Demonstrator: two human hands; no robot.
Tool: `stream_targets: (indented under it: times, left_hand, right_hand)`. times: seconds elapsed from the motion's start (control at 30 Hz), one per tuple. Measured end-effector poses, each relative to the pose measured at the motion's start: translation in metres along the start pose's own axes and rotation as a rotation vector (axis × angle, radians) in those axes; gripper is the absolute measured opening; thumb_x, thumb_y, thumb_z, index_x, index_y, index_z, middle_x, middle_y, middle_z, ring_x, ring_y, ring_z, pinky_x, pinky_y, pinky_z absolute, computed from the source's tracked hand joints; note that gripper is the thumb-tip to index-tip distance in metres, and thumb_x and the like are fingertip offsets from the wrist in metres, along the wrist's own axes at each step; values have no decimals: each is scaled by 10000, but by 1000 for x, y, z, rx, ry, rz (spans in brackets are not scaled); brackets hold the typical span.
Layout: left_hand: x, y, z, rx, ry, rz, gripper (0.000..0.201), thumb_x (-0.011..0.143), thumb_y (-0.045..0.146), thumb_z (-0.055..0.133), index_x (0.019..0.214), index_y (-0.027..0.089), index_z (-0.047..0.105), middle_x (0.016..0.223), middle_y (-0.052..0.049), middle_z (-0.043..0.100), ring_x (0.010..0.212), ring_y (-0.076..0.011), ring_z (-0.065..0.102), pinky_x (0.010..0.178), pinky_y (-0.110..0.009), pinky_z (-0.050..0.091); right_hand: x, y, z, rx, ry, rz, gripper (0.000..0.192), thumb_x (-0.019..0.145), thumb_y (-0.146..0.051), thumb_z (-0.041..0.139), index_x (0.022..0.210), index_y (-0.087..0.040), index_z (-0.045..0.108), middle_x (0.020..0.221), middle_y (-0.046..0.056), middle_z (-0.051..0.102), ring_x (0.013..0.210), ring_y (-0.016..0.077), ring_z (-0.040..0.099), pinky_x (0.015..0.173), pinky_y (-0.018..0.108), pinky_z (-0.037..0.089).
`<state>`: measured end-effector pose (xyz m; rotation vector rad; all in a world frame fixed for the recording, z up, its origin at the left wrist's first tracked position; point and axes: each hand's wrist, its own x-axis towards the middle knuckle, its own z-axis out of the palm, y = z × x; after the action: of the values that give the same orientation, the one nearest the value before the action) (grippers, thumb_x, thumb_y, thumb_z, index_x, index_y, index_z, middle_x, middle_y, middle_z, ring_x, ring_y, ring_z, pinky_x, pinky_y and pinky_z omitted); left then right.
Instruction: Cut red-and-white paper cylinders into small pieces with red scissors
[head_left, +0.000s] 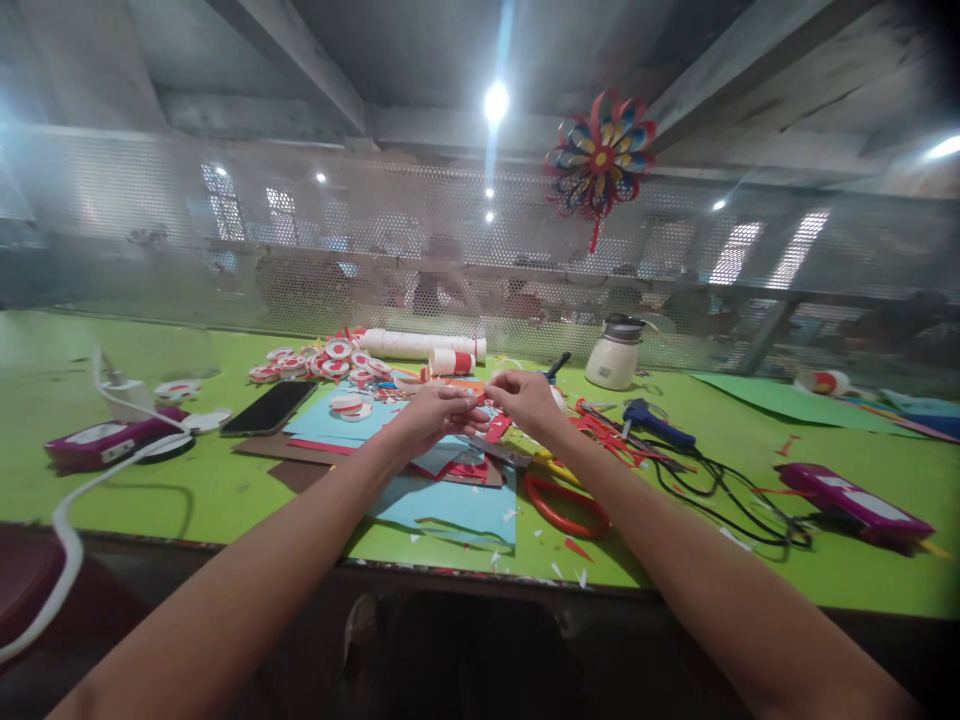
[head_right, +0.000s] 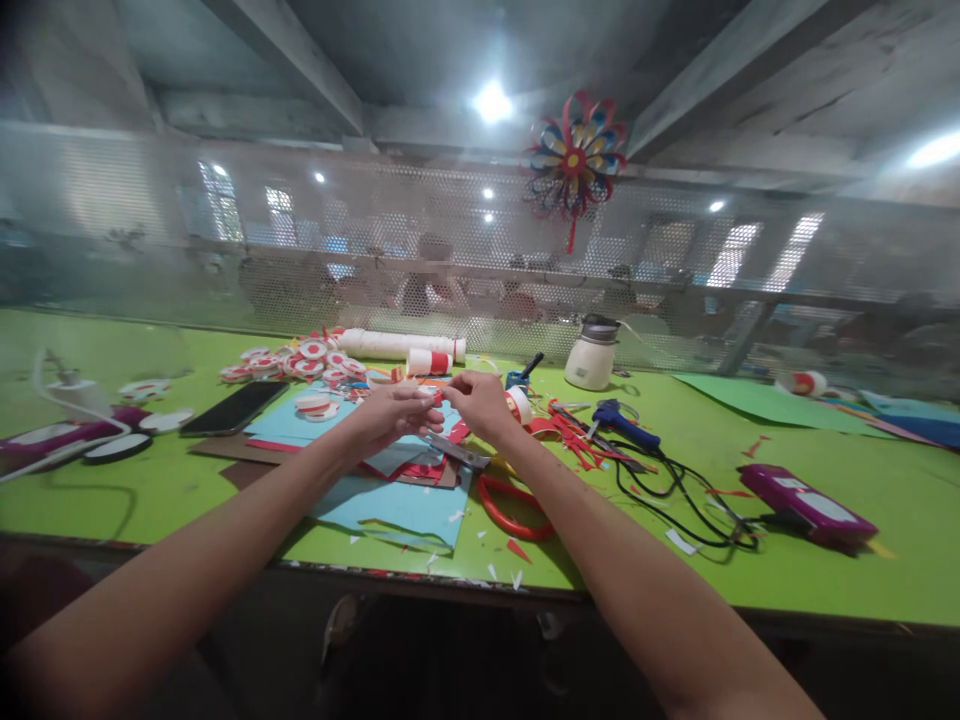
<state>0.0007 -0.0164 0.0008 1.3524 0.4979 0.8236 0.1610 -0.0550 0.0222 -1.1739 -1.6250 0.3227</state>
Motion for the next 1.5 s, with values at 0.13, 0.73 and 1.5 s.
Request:
stream_targets:
  times: [0.13, 0.73, 1.5]
  left_hand:
    - [0, -1, 1, -30, 29, -23, 107, 745, 159, 624, 812, 77, 637, 736, -112, 683, 667, -154, 648, 634, -258, 492]
    - [-14, 18, 6, 198, -140, 187, 296, 733, 362, 629, 832, 84, 640, 763, -122, 691, 697, -173, 644, 641, -300, 497]
    - [-22, 27, 11, 126, -188, 267, 232, 712, 289, 659, 823, 86, 636, 736, -119, 694, 720, -204, 658, 681, -355, 511]
  right_hand:
    - [-2, -2, 3, 45, -21, 21, 112, 662, -221, 575, 571, -158, 594, 477, -30, 540, 445, 100, 483, 448, 219, 371]
    - [3, -7, -11, 542, -160, 179, 219, 585, -302, 732, 676, -145, 608, 540, -32, 580, 455, 83, 510, 493, 253, 426]
    - [-3, -28, -13, 646, -157, 111, 157, 613, -246, 730, 693, -158, 628, 546, -29, 605, 467, 87, 521, 486, 245, 416]
